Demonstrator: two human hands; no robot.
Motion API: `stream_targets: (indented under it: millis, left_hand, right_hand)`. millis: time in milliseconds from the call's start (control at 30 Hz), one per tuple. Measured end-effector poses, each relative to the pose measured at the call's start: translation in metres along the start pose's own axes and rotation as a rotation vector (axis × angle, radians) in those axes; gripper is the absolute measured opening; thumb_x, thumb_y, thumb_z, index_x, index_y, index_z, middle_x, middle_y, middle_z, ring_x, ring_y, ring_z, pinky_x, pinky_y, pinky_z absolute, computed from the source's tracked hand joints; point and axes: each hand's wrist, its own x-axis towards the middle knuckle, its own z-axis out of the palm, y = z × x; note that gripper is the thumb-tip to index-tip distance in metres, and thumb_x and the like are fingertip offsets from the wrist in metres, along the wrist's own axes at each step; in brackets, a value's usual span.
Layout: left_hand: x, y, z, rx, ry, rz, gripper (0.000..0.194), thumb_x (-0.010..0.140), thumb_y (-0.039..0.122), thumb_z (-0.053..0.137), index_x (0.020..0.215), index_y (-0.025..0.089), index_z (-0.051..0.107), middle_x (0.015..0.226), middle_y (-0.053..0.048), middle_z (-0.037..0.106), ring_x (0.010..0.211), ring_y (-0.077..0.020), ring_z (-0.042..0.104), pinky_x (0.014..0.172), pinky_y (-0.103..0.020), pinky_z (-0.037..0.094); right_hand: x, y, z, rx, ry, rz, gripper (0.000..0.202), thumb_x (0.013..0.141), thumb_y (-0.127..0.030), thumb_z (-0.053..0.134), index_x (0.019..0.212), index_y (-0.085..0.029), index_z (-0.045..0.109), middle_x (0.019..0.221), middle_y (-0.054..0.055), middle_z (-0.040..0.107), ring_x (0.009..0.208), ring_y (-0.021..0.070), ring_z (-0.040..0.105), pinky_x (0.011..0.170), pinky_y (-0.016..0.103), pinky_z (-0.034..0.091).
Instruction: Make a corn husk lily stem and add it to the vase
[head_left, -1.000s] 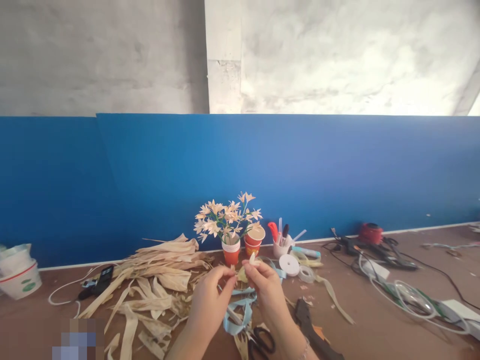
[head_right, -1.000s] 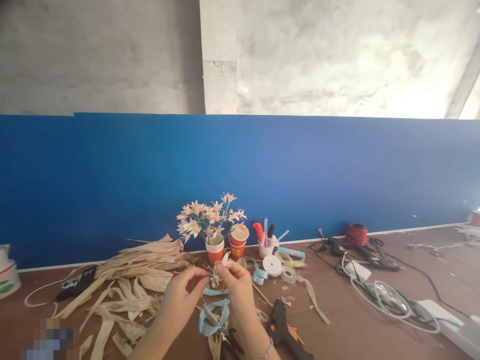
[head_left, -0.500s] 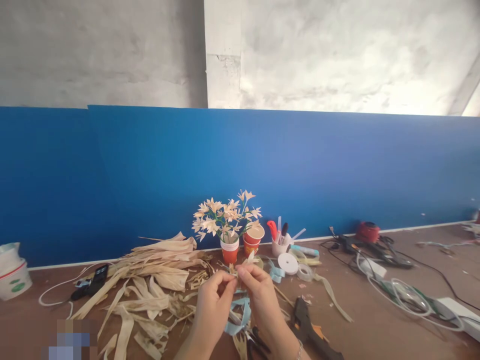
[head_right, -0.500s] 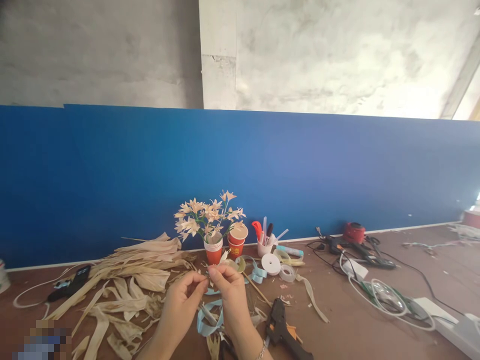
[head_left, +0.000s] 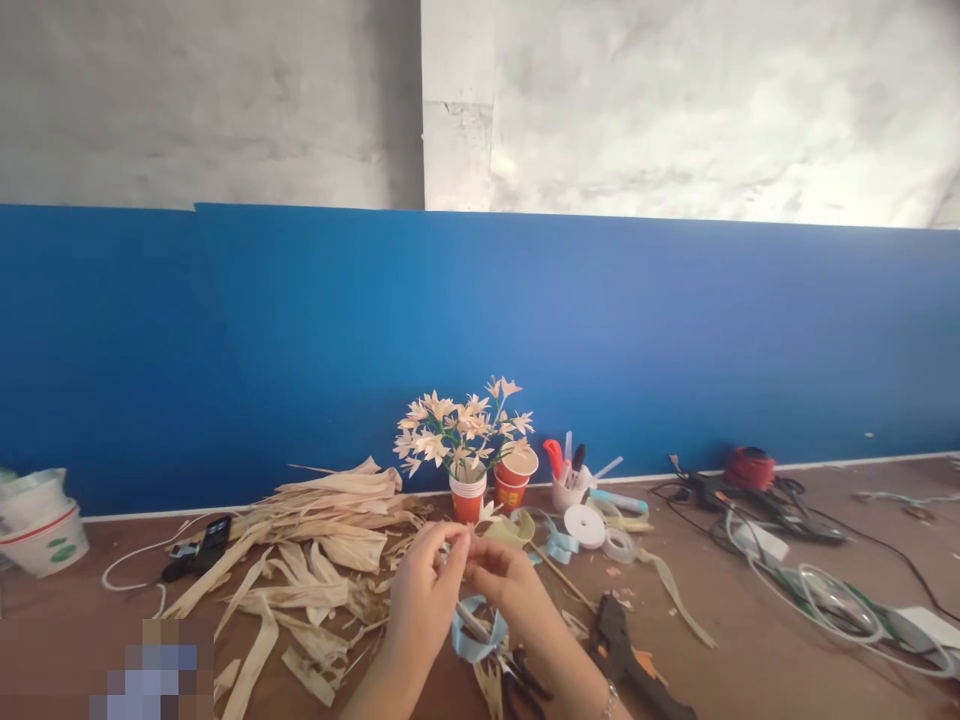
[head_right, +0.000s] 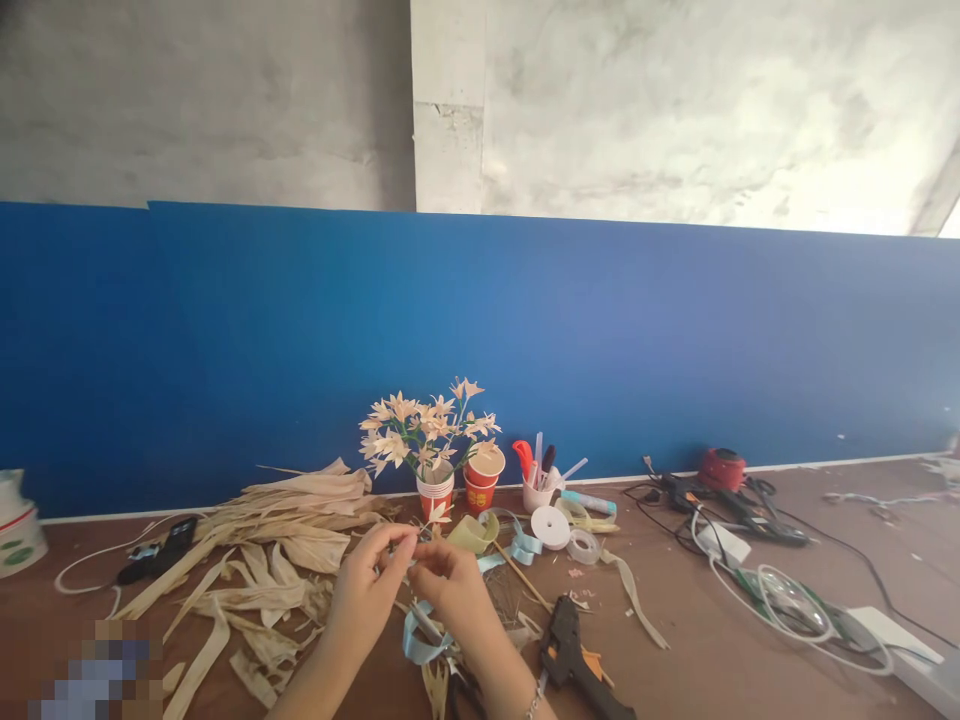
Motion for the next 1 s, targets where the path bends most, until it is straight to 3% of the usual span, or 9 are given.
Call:
stream_targets:
  millis: [133, 233, 367, 467, 567, 700, 867, 1000]
  left_hand:
    - [0.001, -0.006, 0.002, 0.018, -0.017, -0.002, 0.018, 0.082, 0.028, 0.050, 0.083, 0.021, 0.066, 0.081, -0.004, 0.067, 0.065, -0.0155, 0.057, 0.061, -0.025, 0.044]
    - [0.000, -0.005, 0.001, 0.019, -0.039, 0.006, 0.018, 0.082, 0.025, 0.050, 0.081, 0.021, 0.067, 0.083, -0.004, 0.069, 0.075, -0.0171, 0.061, 0.068, -0.026, 0.046]
    - [-0.002, 0.001, -0.001, 0.084, -0.064, 0.020, 0.017, 0.081, 0.023, 0.050, 0.081, 0.022, 0.067, 0.083, -0.002, 0.071, 0.076, -0.0170, 0.063, 0.071, -0.026, 0.047]
    - [-0.003, 0.003, -0.001, 0.143, -0.076, -0.017, 0.018, 0.081, 0.027, 0.051, 0.090, 0.024, 0.067, 0.079, -0.001, 0.071, 0.063, -0.0152, 0.062, 0.062, -0.024, 0.046]
    - [-0.004, 0.004, -0.001, 0.182, -0.088, -0.043, 0.026, 0.082, 0.034, 0.050, 0.103, 0.024, 0.064, 0.075, -0.001, 0.071, 0.050, -0.0129, 0.056, 0.054, -0.023, 0.044]
    - [-0.005, 0.003, -0.002, 0.191, -0.092, 0.018, 0.031, 0.086, 0.033, 0.046, 0.114, 0.026, 0.058, 0.080, -0.001, 0.072, 0.058, -0.0138, 0.062, 0.058, -0.022, 0.046]
    - [-0.006, 0.001, -0.002, 0.205, -0.102, 0.147, 0.024, 0.088, 0.026, 0.041, 0.095, 0.026, 0.064, 0.089, -0.003, 0.072, 0.078, -0.0170, 0.066, 0.070, -0.024, 0.048]
    - [-0.006, 0.000, 0.001, 0.182, -0.096, 0.175, 0.025, 0.089, 0.025, 0.039, 0.090, 0.024, 0.064, 0.088, -0.005, 0.070, 0.080, -0.0176, 0.065, 0.073, -0.026, 0.048]
  right_hand:
    - [0.003, -0.006, -0.009, 0.219, 0.144, -0.012, 0.044, 0.060, -0.031, 0.076, 0.098, -0.018, 0.060, 0.065, -0.001, 0.059, 0.057, 0.0120, 0.051, 0.044, 0.019, 0.033]
    - [0.004, -0.011, -0.014, 0.267, 0.221, -0.006, 0.051, 0.063, -0.039, 0.073, 0.107, -0.019, 0.056, 0.073, 0.002, 0.063, 0.061, 0.0144, 0.055, 0.046, 0.020, 0.036]
    - [0.004, -0.013, -0.017, 0.259, 0.255, 0.004, 0.034, 0.065, -0.044, 0.071, 0.085, -0.018, 0.064, 0.064, 0.001, 0.061, 0.056, 0.0128, 0.051, 0.047, 0.021, 0.035]
    - [0.003, -0.013, -0.016, 0.233, 0.270, -0.024, 0.028, 0.061, -0.041, 0.074, 0.069, -0.015, 0.066, 0.056, -0.001, 0.056, 0.051, 0.0105, 0.046, 0.048, 0.022, 0.032]
    - [0.002, -0.015, -0.015, 0.199, 0.258, -0.031, 0.029, 0.061, -0.041, 0.074, 0.069, -0.015, 0.067, 0.055, -0.001, 0.055, 0.051, 0.0105, 0.045, 0.048, 0.022, 0.031]
    - [0.001, -0.018, -0.014, 0.162, 0.253, -0.036, 0.029, 0.061, -0.042, 0.074, 0.068, -0.015, 0.068, 0.055, -0.001, 0.055, 0.051, 0.0105, 0.044, 0.047, 0.022, 0.031]
    - [-0.001, -0.023, -0.013, 0.118, 0.277, -0.045, 0.029, 0.060, -0.043, 0.074, 0.065, -0.015, 0.067, 0.053, -0.001, 0.055, 0.049, 0.0106, 0.043, 0.046, 0.022, 0.030]
    - [-0.001, -0.023, -0.015, 0.135, 0.278, -0.051, 0.031, 0.061, -0.044, 0.074, 0.071, -0.015, 0.069, 0.055, -0.001, 0.057, 0.049, 0.0105, 0.045, 0.046, 0.022, 0.031]
